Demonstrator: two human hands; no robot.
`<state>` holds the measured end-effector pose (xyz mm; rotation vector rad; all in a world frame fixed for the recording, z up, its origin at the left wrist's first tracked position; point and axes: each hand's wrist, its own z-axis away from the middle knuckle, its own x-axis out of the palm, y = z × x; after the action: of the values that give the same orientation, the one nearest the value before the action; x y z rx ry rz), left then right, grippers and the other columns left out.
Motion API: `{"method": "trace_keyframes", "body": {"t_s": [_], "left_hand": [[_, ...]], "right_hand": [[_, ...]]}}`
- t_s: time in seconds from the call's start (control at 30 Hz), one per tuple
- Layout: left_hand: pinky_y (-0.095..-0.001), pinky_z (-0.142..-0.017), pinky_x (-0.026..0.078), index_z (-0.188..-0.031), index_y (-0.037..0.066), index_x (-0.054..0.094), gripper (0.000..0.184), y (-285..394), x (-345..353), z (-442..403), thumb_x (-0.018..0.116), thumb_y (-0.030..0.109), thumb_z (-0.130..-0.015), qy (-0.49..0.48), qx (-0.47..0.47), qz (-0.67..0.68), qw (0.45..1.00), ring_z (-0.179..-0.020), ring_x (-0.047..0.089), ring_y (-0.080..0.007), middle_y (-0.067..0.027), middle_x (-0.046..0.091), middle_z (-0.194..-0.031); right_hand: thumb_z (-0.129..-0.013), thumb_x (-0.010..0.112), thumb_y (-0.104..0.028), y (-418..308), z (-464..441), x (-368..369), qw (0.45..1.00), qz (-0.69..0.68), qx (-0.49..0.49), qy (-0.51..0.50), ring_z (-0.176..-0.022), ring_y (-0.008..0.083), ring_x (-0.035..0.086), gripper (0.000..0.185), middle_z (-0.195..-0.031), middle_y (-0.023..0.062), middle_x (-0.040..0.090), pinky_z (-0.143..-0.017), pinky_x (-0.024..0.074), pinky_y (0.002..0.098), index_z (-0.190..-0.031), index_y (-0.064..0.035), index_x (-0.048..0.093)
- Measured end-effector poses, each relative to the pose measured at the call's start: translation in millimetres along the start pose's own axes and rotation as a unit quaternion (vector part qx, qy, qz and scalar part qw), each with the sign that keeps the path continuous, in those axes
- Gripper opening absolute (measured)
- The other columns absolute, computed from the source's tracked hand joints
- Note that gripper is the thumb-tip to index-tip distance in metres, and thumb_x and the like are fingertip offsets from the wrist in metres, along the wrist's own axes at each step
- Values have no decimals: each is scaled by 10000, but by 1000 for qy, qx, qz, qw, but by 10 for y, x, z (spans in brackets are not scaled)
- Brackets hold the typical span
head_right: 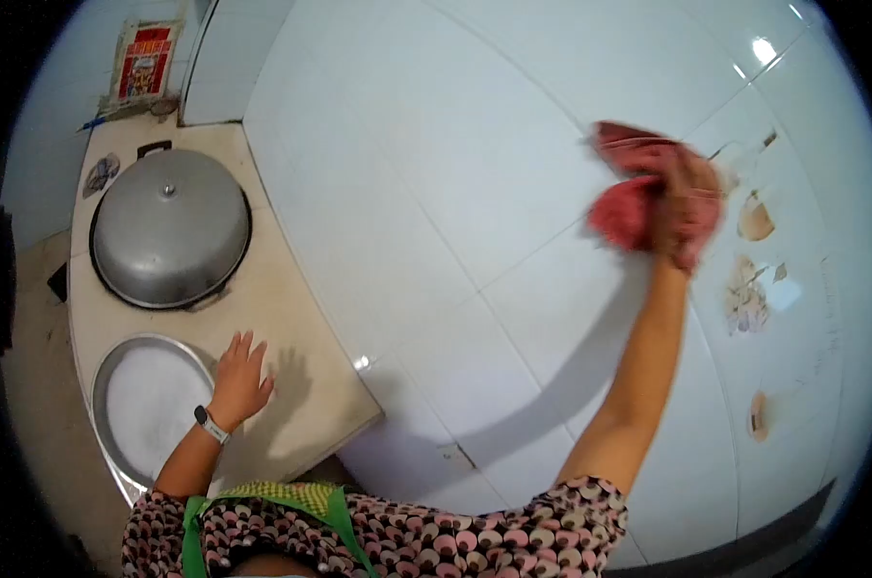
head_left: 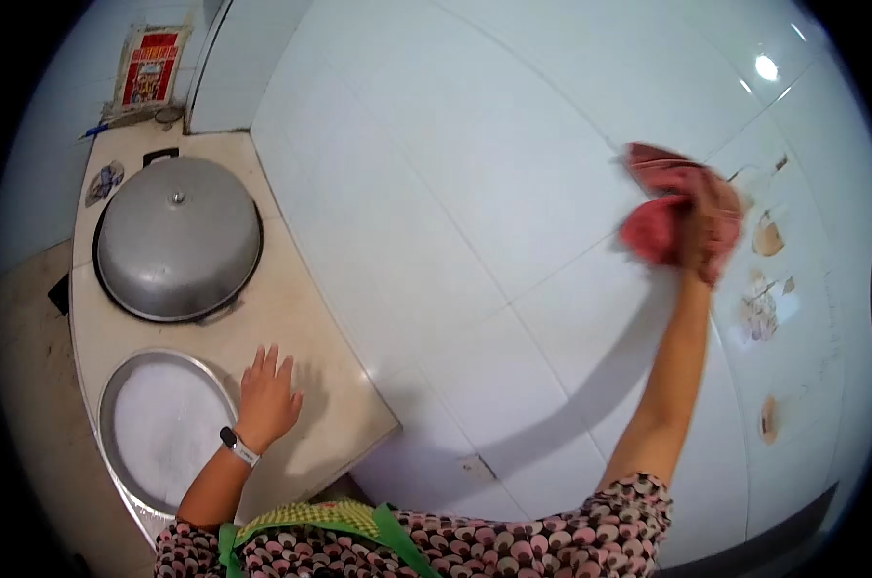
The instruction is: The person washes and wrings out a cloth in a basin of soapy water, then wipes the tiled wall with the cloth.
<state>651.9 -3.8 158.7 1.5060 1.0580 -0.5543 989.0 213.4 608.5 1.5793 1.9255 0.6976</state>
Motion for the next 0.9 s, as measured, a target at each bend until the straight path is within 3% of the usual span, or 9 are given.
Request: {"method": "trace_keyframes", "body": {"t_s": [0.1, 0.27, 0.33, 0.5, 0.63, 0.73, 0.77, 0.83, 0.9], "left_hand": [[-542, -981, 305, -1232, -8, 453, 563, 14, 18, -137, 652, 198, -747, 1, -2, 13, 1000, -1284, 272, -405, -244, 337, -1346], [-524, -988, 300, -1219, -15, 467, 548, 19, -83, -280, 648, 208, -752, 10, -41, 9, 999, -1275, 282, -414, -250, 342, -1341], [-505, -987, 306, -1216, -19, 472, 548, -54, 29, -394, 644, 217, -752, 30, -68, -7, 997, -1261, 301, -420, -256, 356, -1330], [-496, -979, 317, -1208, -19, 475, 539, -35, -17, -360, 642, 216, -753, 37, -121, -29, 992, -1249, 315, -422, -257, 369, -1319], [-490, -966, 332, -1202, -12, 473, 535, -69, -19, -279, 648, 219, -752, 62, -138, -53, 987, -1233, 335, -421, -258, 376, -1310], [-482, -958, 341, -1211, -6, 463, 536, -95, -64, -278, 646, 212, -757, 71, -134, -69, 986, -1230, 342, -417, -254, 379, -1308], [-480, -957, 342, -1215, -2, 460, 534, -114, -66, -268, 643, 209, -760, 82, -132, -67, 986, -1231, 342, -415, -250, 381, -1308], [-475, -957, 343, -1219, 6, 461, 516, -172, -40, -214, 631, 205, -774, 103, -134, -65, 984, -1233, 344, -409, -239, 377, -1315], [-474, -955, 345, -1222, 10, 460, 500, -155, -83, -113, 620, 200, -788, 97, -165, -69, 979, -1236, 345, -403, -230, 371, -1324]], "right_hand": [[-723, 536, -22, 1576, -99, 124, 977, 156, 116, 90, -1027, 299, 537, 312, -1121, 120, 585, -897, 421, 389, -1005, -106, 639], [-817, 476, -263, 1478, -1018, -2, 866, 168, 465, 68, -1079, 335, 505, 365, -1130, 151, 568, -904, 411, 419, -1133, -95, 546], [-820, 434, -350, 1639, -1240, 444, 933, 203, 296, -14, -1023, 375, 536, 368, -1105, 196, 567, -835, 447, 447, -1014, -59, 549], [-835, 320, -381, 1025, -2285, 1013, 936, 65, 336, -81, -1032, 322, 552, 458, -1132, 157, 581, -850, 430, 423, -1000, -83, 625], [-883, 270, -373, -383, -2478, 1827, 967, 175, 45, -177, -1216, 305, 382, 556, -1282, 160, 485, -989, 288, 411, -1047, 18, 630], [-857, 394, -359, -1631, -1976, 2612, 995, 46, -88, -1, -1146, 298, 438, 416, -1175, 116, 525, -945, 355, 407, -1035, -42, 594], [-846, 423, -354, -2202, -1804, 2172, 970, -49, -4, -238, -1261, 320, 323, 491, -1351, 114, 416, -1028, 245, 457, -1249, -82, 491], [-819, 428, -393, -2995, -1357, 2805, 961, -48, -98, -253, -1263, 292, 323, 517, -1350, 105, 424, -1026, 220, 493, -1261, -136, 499], [-842, 452, -294, -3588, -759, 2750, 951, -194, -176, -162, -1098, 319, 470, 352, -1155, 135, 532, -897, 402, 398, -1067, -43, 556]]}}
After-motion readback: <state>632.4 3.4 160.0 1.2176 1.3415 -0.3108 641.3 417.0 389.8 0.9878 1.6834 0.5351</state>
